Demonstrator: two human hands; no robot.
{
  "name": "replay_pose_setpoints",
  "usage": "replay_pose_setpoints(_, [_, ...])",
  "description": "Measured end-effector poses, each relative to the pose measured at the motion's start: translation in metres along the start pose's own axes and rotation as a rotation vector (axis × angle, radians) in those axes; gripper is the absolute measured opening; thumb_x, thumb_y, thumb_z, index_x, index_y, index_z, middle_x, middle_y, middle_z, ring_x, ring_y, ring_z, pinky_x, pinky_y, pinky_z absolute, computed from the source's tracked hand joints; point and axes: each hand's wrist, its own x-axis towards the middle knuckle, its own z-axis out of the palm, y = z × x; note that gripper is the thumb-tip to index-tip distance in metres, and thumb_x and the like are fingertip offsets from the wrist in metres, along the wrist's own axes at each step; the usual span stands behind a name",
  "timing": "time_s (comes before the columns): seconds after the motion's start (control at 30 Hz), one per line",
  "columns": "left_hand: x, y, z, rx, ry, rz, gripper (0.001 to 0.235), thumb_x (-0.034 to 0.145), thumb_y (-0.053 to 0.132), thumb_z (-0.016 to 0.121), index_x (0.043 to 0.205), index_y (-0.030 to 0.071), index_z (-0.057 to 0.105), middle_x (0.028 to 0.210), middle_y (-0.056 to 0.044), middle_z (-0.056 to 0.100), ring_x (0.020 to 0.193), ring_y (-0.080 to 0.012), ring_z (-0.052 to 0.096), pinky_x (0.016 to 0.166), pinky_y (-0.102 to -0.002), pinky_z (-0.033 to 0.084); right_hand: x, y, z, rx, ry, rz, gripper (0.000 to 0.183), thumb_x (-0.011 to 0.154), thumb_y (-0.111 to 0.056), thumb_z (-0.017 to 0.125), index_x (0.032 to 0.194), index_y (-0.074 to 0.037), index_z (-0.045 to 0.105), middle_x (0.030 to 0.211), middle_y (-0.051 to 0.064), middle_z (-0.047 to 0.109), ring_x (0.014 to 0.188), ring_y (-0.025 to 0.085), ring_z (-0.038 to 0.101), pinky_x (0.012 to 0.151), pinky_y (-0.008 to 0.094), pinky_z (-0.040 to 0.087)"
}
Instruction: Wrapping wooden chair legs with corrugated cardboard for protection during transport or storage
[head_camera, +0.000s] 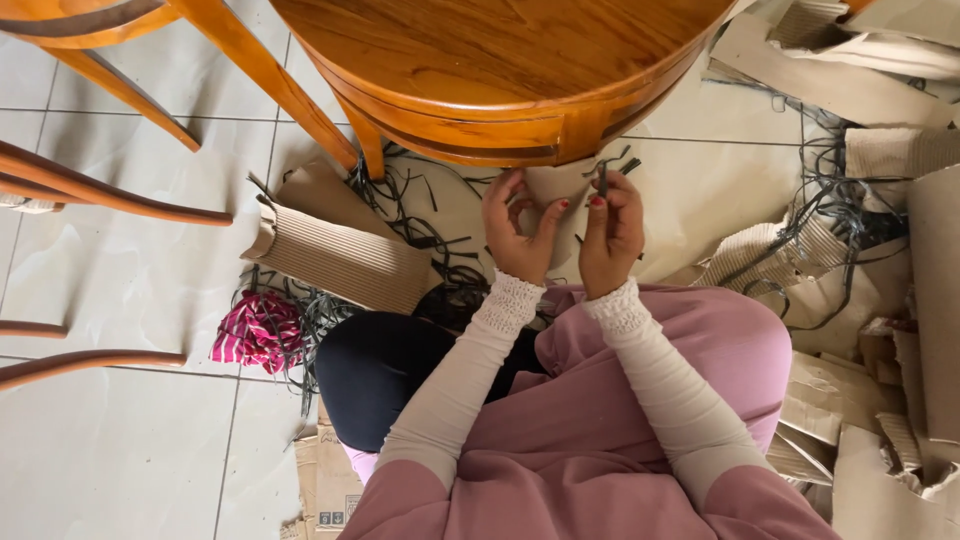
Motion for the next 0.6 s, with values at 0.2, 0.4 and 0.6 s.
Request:
replay_pose_setpoints(0.2, [-0.004,-0.008,0.008,-0.060,-0.010,-0.026,0.067,0.086,0.020,0.088,0.143,0.007,0.057,0.134,-0.012,0.060,0.117,-0.0198,0.061,0.093,-0.037,0.056,-0.020,0.006,0.006,0.147,0.060,0.205,0.012,0.109,-0.005,0.052,0.103,0.004,0.056,0.111,0.021,0.064,0.108,0.026,0.065,0.095,0.042,0.054])
replay_pose_setpoints(0.4, [0.008,-0.006,0.000,-0.038,-0.047,-0.042,0.065,0.080,0.020,0.093,0.135,0.009,0.061,0.126,-0.008,0.062,0.110,-0.0200,0.063,0.088,-0.036,0.058,0.013,-0.003,0.006,0.188,0.143,0.374,0.015,0.111,-0.012,0.054,0.106,0.002,0.057,0.091,0.015,0.068,0.081,0.015,0.065,0.076,0.031,0.058])
replay_pose_setpoints(0.6, [0.004,-0.011,0.006,-0.043,-0.012,-0.059,0.072,0.077,0.023,0.094,0.135,0.008,0.054,0.127,-0.009,0.053,0.106,-0.0207,0.058,0.083,-0.034,0.055,0.018,0.017,-0.017,0.099,0.207,0.630,0.010,0.105,-0.006,0.067,0.098,0.002,0.065,0.063,0.019,0.064,0.044,0.024,0.065,0.042,0.032,0.057])
